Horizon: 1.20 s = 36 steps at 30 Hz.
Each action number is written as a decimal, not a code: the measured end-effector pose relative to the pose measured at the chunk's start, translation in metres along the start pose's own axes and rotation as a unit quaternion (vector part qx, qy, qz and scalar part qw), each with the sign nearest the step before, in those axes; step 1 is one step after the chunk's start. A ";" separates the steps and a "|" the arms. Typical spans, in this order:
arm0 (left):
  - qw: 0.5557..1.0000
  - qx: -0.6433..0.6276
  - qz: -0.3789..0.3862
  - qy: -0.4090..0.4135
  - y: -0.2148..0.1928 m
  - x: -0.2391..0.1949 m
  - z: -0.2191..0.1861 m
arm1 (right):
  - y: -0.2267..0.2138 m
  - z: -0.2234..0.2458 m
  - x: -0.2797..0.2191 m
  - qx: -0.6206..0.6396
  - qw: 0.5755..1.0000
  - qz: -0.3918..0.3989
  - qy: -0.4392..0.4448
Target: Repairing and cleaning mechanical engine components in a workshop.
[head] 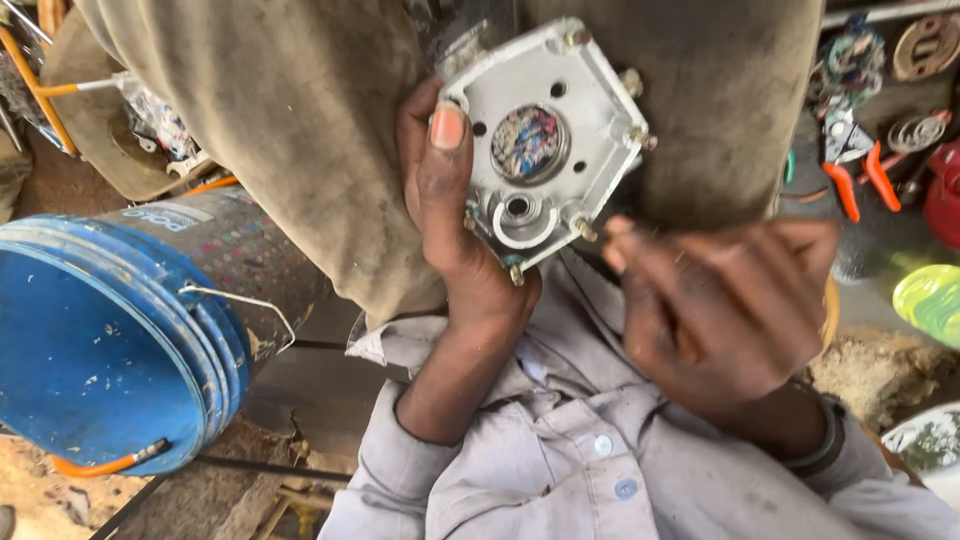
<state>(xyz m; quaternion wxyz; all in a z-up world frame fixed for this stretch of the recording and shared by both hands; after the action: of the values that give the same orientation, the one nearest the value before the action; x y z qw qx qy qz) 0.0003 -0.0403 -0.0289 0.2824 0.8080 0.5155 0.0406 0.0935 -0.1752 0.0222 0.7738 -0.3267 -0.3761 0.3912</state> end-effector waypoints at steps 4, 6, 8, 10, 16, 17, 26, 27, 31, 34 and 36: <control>1.000 0.011 -0.014 -0.008 0.004 0.001 -0.004 | -0.005 0.006 0.009 0.007 1.000 0.029 0.007; 1.000 -0.002 -0.013 -0.007 0.006 0.004 -0.005 | -0.004 0.003 0.004 -0.012 1.000 0.013 -0.006; 1.000 -0.012 -0.023 -0.003 0.005 0.002 -0.006 | -0.004 0.002 0.001 -0.021 0.999 0.005 -0.023; 0.999 -0.038 -0.017 -0.016 0.005 0.001 -0.005 | -0.004 0.004 -0.001 -0.024 0.998 0.054 0.000; 0.998 -0.038 -0.038 -0.017 0.001 -0.001 -0.006 | 0.002 0.003 -0.002 -0.039 0.999 0.012 -0.012; 0.998 -0.046 -0.025 -0.018 0.004 0.002 -0.005 | 0.000 0.002 -0.002 -0.052 0.999 0.005 -0.012; 0.997 -0.071 -0.038 -0.004 0.006 0.008 -0.005 | 0.006 0.002 -0.004 -0.065 0.996 0.007 -0.065; 0.997 -0.070 -0.036 -0.010 0.006 0.007 -0.006 | 0.004 0.002 -0.005 -0.064 0.997 -0.004 -0.041; 0.997 -0.069 -0.035 -0.017 0.006 0.006 -0.007 | 0.005 0.007 -0.001 -0.071 0.997 -0.008 -0.027; 0.996 -0.070 -0.039 -0.026 0.004 0.006 -0.006 | 0.004 0.010 -0.002 -0.061 0.994 0.013 -0.088; 0.996 -0.071 -0.039 -0.028 0.005 0.008 -0.006 | 0.003 0.010 0.002 -0.065 0.997 0.016 -0.050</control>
<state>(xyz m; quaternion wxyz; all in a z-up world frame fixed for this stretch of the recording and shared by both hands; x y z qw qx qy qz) 0.0057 -0.0327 -0.0235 0.3550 0.7658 0.5345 0.0435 0.0846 -0.1702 0.0251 0.7249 -0.3620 -0.4340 0.3938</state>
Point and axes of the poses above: each hand's wrist, its own x-axis towards the middle knuckle, its own y-axis out of the palm, z = x × y, the point moved 2 cm from there along x, towards the middle knuckle, and after that the axes turned 5 degrees about z, right-handed, at the moved point
